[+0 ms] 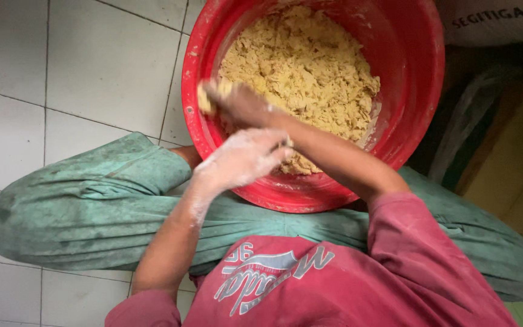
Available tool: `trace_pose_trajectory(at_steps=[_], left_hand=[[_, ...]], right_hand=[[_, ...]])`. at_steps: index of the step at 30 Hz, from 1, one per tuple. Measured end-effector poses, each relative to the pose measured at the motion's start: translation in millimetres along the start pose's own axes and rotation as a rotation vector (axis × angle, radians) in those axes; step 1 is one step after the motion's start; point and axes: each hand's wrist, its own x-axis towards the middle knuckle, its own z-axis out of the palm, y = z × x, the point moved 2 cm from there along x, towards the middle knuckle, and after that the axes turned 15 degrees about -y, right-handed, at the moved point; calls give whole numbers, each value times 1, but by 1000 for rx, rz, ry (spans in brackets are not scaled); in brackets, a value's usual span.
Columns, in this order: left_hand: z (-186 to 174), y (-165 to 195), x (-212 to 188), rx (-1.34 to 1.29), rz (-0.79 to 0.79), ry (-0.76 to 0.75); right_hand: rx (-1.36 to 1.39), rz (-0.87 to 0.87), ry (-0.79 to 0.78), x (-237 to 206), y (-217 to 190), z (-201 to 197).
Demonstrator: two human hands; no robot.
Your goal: The person sits on the floor with a large red plastic basin and mixes a crumbly yellow dough mixture by hand, repeatedly folding, pressing and turning the mass with both hands, occasionally reaching into a white sack of flour above the basin while working the mixture.
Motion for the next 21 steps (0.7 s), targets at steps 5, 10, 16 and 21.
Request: trace_pose_trajectory(at_steps=[5, 10, 16, 21], left_hand=[[-45, 30, -16, -236, 28, 340], [-44, 34, -11, -488, -165, 352], [-38, 20, -9, -528, -126, 357], [-35, 14, -6, -557, -112, 342]], right_hand=[[282, -125, -447, -99, -43, 44], [37, -188, -575, -200, -43, 55], [68, 111, -819, -301, 10, 12], [-102, 101, -818, -310, 71, -42]])
